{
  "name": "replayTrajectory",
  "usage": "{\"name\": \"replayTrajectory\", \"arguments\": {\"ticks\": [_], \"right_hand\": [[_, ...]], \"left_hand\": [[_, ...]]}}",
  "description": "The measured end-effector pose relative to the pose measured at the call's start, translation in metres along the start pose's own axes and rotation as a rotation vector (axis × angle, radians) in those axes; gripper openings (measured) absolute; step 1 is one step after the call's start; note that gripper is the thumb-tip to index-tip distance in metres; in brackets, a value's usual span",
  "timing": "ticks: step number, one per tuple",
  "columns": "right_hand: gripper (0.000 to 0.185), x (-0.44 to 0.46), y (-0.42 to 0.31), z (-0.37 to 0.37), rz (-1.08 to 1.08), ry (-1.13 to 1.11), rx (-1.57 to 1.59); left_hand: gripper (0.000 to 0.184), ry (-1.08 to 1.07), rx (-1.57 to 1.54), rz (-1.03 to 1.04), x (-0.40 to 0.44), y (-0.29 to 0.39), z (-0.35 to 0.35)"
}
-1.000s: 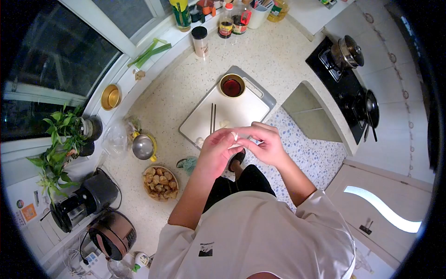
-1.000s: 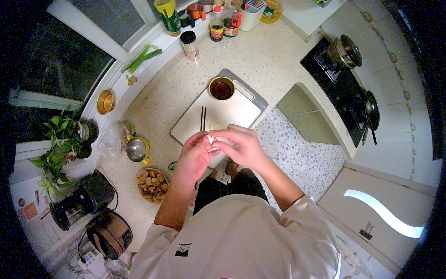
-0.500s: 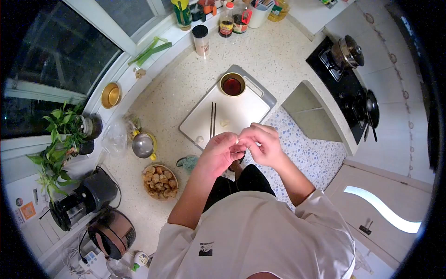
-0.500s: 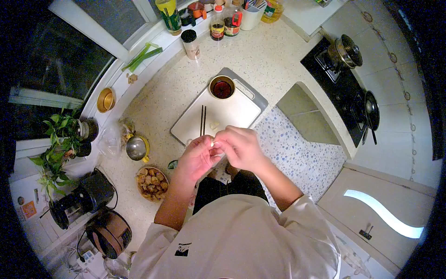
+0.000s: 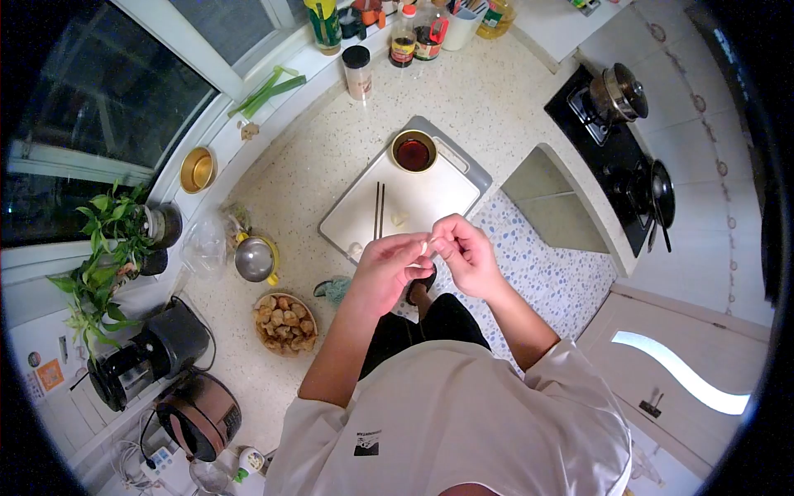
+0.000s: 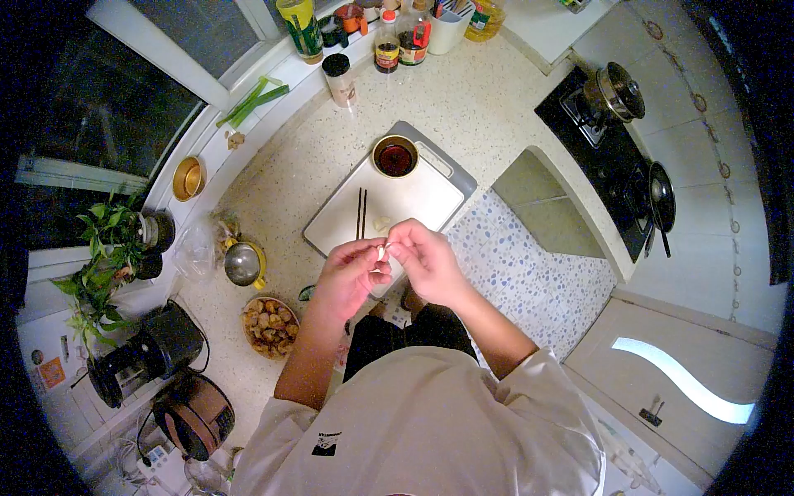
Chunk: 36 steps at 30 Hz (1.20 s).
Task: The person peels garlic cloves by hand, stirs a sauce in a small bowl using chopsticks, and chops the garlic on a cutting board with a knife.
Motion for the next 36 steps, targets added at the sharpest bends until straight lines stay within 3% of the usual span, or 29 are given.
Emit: {"name": "replayTrajectory", "arguments": {"ticks": [8,15,24,30,33,36], "right_hand": [[0.007,0.002,0.007,0.000,0.023,0.000,0.139],[0.005,0.004,0.015,-0.005,0.132,0.004,0.407],[0.016,0.009,0.011,0.001,0.025,0.062,0.522],[0.013,0.014,-0.007,0.013,0.020,0.087,0.380],[0.010,0.011,0.001,0.006,-0.043,0.027,0.140],[0.007,0.010,0.001,0.006,-0.050,0.032,0.165]], "left_hand": [[0.025,-0.015,0.044,0.009,-0.001,0.003,-0.001],[0.027,0.182,0.342,0.228,-0.003,0.010,0.008],[0.022,0.287,0.669,0.443,-0.010,0.015,0.014],[0.019,0.274,0.698,0.551,-0.012,0.016,0.018],[0.018,0.302,0.733,0.618,-0.014,0.015,0.020],[0.018,0.309,0.731,0.668,-0.017,0.017,0.023]]}}
Point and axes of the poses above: each hand's wrist, its own x-axis towards the middle knuckle, its own z-axis out of the palm, y = z × x, the point moved 1 cm from there along x, towards the middle knuckle, and after that the axes turned 6 degrees about -z, right-handed, at the moved point
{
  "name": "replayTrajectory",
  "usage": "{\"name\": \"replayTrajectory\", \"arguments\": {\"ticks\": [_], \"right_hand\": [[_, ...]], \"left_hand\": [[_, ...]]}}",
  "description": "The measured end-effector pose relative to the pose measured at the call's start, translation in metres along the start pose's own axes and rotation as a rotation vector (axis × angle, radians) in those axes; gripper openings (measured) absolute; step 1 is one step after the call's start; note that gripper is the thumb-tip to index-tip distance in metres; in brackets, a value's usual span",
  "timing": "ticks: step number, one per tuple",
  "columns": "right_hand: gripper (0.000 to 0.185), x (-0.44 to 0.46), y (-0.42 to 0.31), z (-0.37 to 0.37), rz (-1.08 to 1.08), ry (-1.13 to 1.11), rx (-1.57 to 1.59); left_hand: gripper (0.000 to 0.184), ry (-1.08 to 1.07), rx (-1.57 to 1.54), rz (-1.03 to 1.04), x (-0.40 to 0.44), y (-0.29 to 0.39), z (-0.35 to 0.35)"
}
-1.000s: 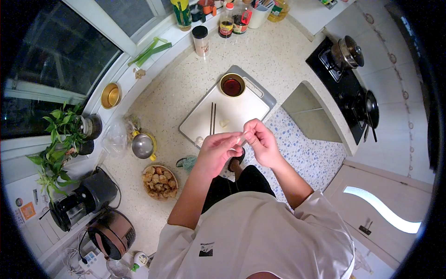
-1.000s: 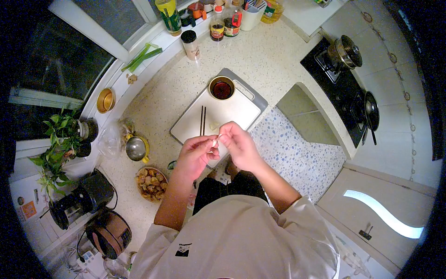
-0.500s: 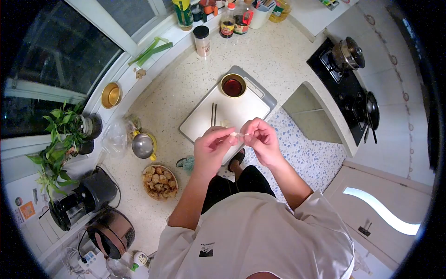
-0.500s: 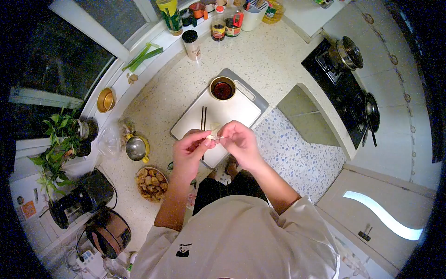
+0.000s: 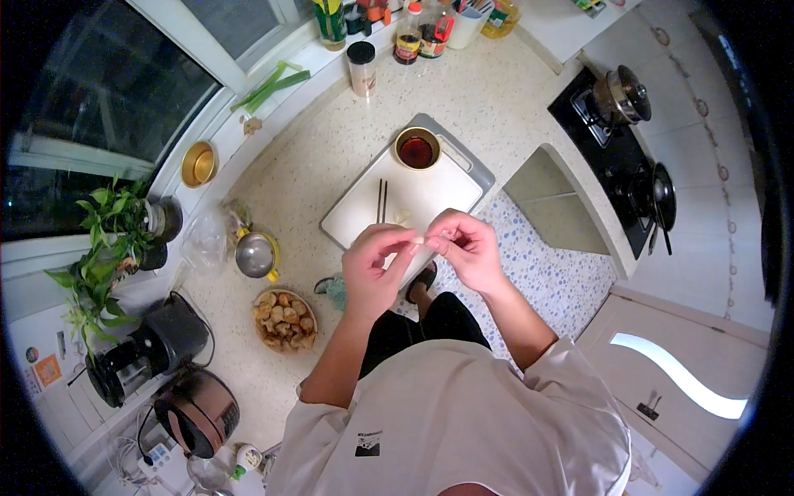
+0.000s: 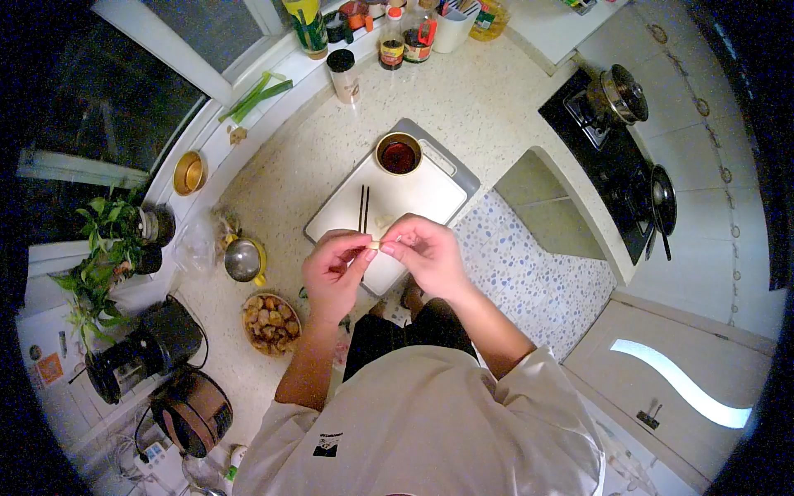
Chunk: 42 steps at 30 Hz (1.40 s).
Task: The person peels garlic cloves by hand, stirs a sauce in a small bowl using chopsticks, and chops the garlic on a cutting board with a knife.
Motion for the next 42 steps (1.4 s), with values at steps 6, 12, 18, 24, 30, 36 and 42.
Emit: {"name": "replayTrajectory", "arguments": {"ticks": [6,12,18,24,30,36,42], "right_hand": [[0.003,-0.005,0.000,0.009,-0.100,0.005,-0.199],[0.011,-0.010,0.010,0.014,-0.010,-0.003,0.084],[0.008,-0.012,-0.001,0.016,-0.194,-0.010,-0.299],[0.005,-0.014,0.003,0.019,-0.204,0.038,-0.160],[0.006,-0.011,0.005,0.009,0.246,0.111,0.633],[0.012,-0.001,0.001,-0.006,0.196,-0.006,0.738],[0.019,-0.005,-0.018,0.010,-0.186,0.014,-0.361]], "left_hand": [[0.023,-0.034,-0.131,-0.063,-0.005,-0.008,-0.003],[0.022,-0.020,-0.250,-0.010,-0.008,-0.006,-0.001],[0.021,-0.031,-0.419,-0.035,-0.009,-0.004,0.001],[0.028,-0.010,-0.547,-0.113,-0.011,-0.015,0.003],[0.037,-0.052,-0.672,-0.168,-0.009,-0.019,-0.002],[0.041,-0.145,-0.758,-0.238,-0.007,-0.021,-0.005],[0.038,-0.212,-0.727,-0.184,-0.004,-0.019,-0.001]]}}
Point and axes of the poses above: each hand's wrist, its own x-axis towards the middle knuckle, its own z-axis out of the palm, y = z × x, the point moved 1 cm from there along x, towards the middle knuckle, and after that the axes turned 6 degrees about -z, right-handed, at the moved point
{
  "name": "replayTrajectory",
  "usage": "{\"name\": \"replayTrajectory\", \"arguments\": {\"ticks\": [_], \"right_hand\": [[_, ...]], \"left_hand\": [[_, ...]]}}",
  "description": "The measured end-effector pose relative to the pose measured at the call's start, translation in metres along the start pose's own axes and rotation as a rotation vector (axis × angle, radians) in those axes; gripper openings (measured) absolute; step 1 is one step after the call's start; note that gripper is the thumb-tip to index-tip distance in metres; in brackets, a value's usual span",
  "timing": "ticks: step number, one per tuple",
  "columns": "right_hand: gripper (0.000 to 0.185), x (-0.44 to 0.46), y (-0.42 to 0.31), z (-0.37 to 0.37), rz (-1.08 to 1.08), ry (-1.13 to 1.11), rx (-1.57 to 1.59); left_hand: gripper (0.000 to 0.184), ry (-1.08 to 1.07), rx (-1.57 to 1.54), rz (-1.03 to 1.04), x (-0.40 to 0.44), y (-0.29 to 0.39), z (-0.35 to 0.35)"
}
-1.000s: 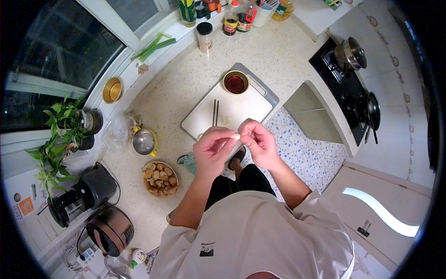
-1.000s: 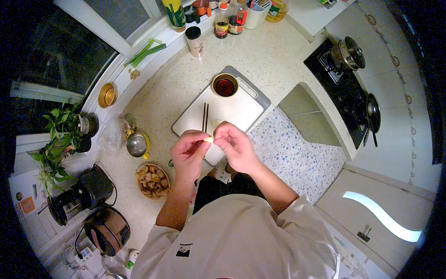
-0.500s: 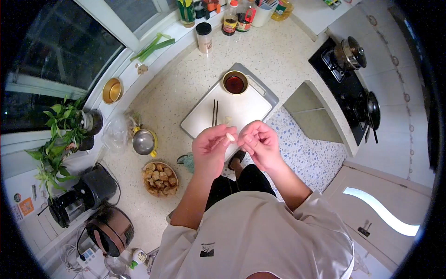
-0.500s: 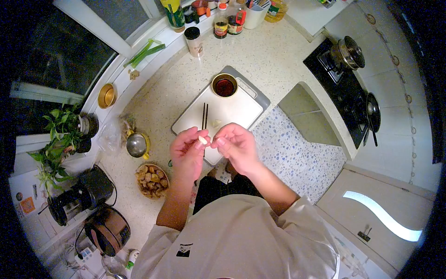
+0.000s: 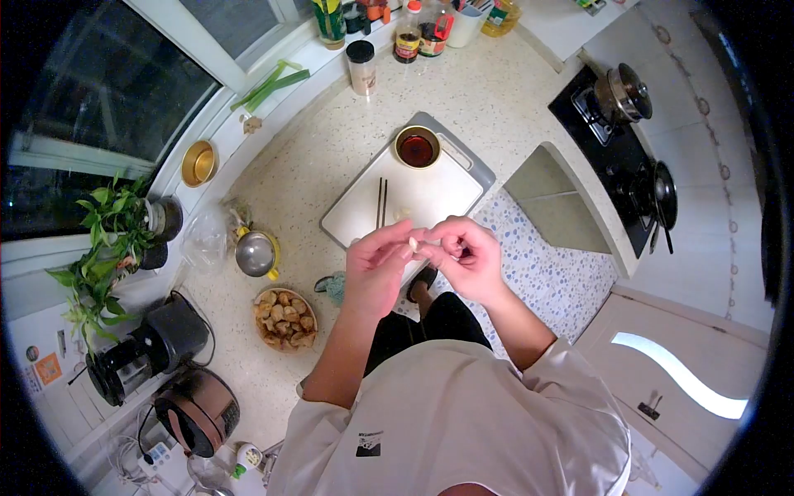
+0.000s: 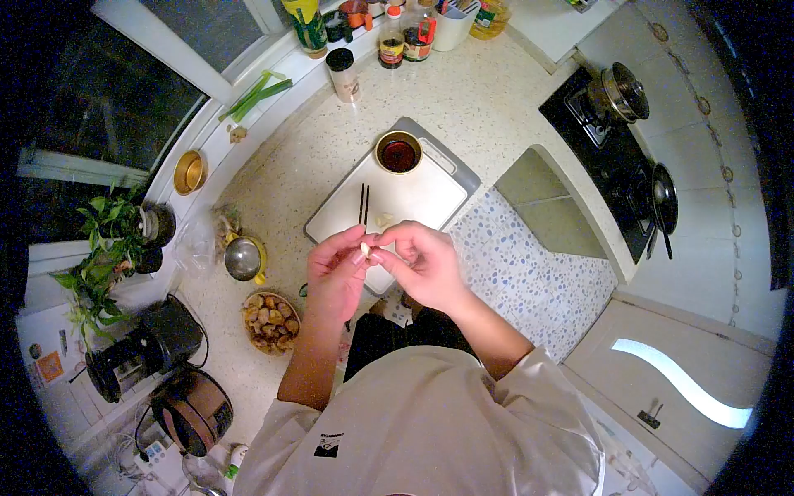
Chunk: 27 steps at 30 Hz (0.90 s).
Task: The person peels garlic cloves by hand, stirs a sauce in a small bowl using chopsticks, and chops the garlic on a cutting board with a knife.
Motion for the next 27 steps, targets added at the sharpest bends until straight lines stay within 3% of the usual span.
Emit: {"name": "replayTrajectory", "arguments": {"ticks": [3,9,15,27], "right_hand": [[0.019,0.007,-0.004,-0.001,-0.180,0.018,-0.143],[0.014,0.010,-0.003,-0.002,-0.351,-0.018,-0.295],[0.020,0.007,-0.003,-0.002,-0.475,0.009,-0.433],[0.017,0.007,-0.004,0.009,-0.421,0.083,-0.326]], "left_hand": [[0.036,0.031,0.054,-0.011,-0.002,-0.001,0.000],[0.032,0.066,0.163,-0.011,-0.002,0.005,0.006],[0.031,0.088,0.232,0.000,-0.003,0.008,0.008],[0.029,0.151,0.324,0.026,-0.005,0.011,0.009]]}}
Point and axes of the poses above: each hand's wrist, its own x-axis towards the middle knuckle, its own z-axis out of the palm, y = z × x, the point moved 1 cm from there along x, towards the middle knuckle, and after that the axes turned 6 degrees about -z, right-handed, at the moved point
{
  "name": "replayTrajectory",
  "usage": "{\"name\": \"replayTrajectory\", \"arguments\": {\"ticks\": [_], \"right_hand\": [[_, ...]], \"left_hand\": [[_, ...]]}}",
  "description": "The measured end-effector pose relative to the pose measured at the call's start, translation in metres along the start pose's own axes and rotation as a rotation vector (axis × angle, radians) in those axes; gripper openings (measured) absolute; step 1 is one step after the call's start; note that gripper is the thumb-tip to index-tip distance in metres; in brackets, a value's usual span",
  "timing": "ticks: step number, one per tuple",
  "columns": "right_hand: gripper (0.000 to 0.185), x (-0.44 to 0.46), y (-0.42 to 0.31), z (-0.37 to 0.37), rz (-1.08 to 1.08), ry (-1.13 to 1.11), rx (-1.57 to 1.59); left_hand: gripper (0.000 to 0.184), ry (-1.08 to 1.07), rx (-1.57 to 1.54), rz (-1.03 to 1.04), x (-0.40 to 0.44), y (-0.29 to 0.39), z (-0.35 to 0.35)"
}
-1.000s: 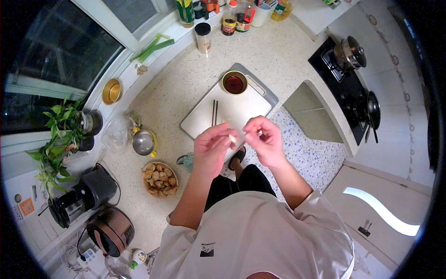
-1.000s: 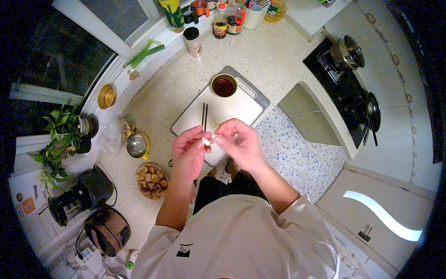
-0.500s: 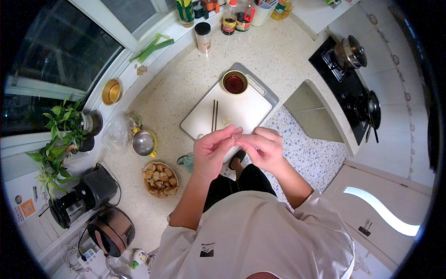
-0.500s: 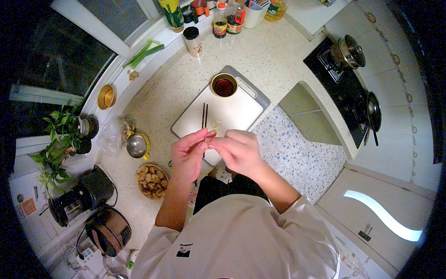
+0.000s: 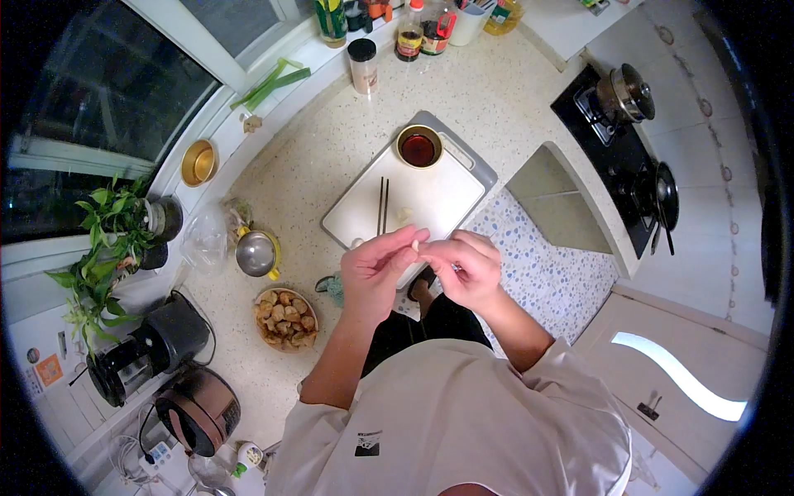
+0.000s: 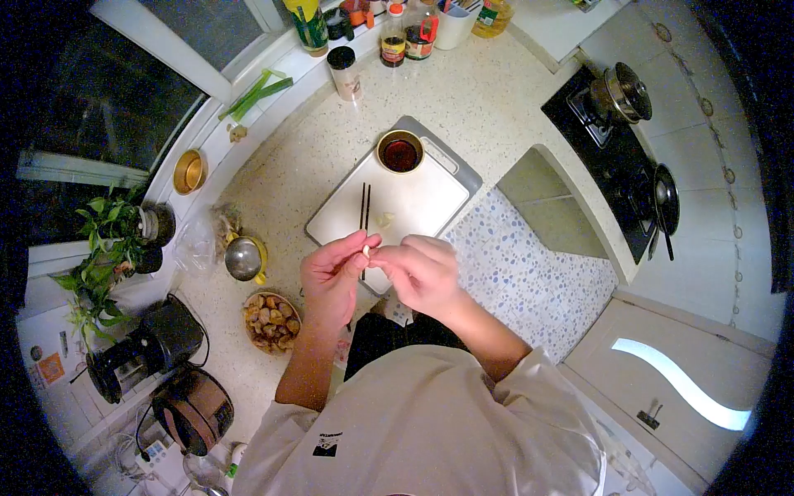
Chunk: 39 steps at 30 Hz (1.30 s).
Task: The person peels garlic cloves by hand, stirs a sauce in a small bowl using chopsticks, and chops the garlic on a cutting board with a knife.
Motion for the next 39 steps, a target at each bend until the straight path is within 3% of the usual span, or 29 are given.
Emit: {"name": "replayTrajectory", "arguments": {"ticks": [24,27,30,33,39], "right_hand": [[0.015,-0.004,-0.001,0.002,-0.003,0.035,-0.028],[0.014,-0.005,-0.002,0.003,0.038,0.052,0.040],[0.014,-0.010,-0.007,-0.001,0.319,0.013,0.124],[0.014,-0.009,-0.002,0.000,0.342,0.031,0.186],[0.008,-0.003,0.004,-0.005,0.532,-0.162,0.331]], "left_hand": [[0.027,-0.012,-0.127,-0.012,0.001,-0.001,0.006],[0.028,-0.006,-0.139,-0.009,0.002,-0.003,0.005],[0.029,0.001,-0.103,0.009,0.004,-0.007,0.002],[0.030,0.013,-0.065,-0.003,0.004,-0.005,0.002],[0.028,0.015,0.207,0.041,0.006,0.003,-0.003]]}}
Point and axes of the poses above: each hand's wrist, its own x-axis towards the middle knuckle, its own z-axis out of the palm, y = z × x, the point moved 1 cm from there along x, towards the middle knuckle, and after that the axes turned 6 degrees about -z, right-handed, at the moved point
